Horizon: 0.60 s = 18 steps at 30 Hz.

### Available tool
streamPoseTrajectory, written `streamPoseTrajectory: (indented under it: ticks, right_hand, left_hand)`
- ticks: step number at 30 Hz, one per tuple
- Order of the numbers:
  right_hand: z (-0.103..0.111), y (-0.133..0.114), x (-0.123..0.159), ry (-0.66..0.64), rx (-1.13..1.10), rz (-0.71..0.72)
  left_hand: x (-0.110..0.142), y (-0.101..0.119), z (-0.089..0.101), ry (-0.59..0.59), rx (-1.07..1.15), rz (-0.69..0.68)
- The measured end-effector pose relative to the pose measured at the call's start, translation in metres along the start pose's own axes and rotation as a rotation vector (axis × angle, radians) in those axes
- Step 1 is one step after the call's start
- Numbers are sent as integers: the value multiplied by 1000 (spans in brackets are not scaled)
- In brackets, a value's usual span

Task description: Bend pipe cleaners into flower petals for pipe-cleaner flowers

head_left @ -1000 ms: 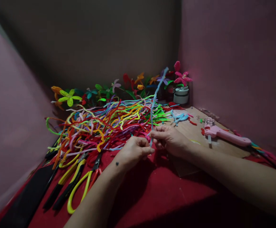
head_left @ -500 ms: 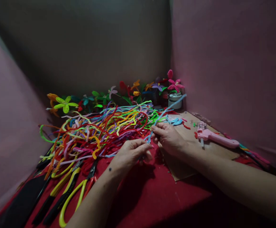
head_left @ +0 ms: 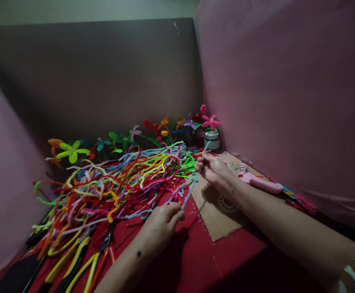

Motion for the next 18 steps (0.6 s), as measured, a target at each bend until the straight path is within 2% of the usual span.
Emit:
streamPoseTrajectory:
  ticks: [6, 10, 13, 18]
  right_hand:
    - [-3, 3, 8, -57, 34, -104]
    - [-6, 11, 17, -91, 43, -130]
    - [-5, 20, 21, -106, 35, -178]
    - [-8, 31, 21, -131, 11, -251]
  left_hand:
    - [30, -1, -8, -22, -150, 59]
    - [46, -4, 10, 9, -50, 70]
    - [58, -15, 34, 113, 84, 141]
    - [77, -36, 70, 390, 323, 280]
Point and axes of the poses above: each hand's wrist, its own x-axis away from the middle knuckle, its own z-axis out of the back of the hand, y = z × x, the point moved 4 cm from there along -x, towards the middle knuckle, and after that the axes turned 10 degrees about -x, right-handed, at the moved point
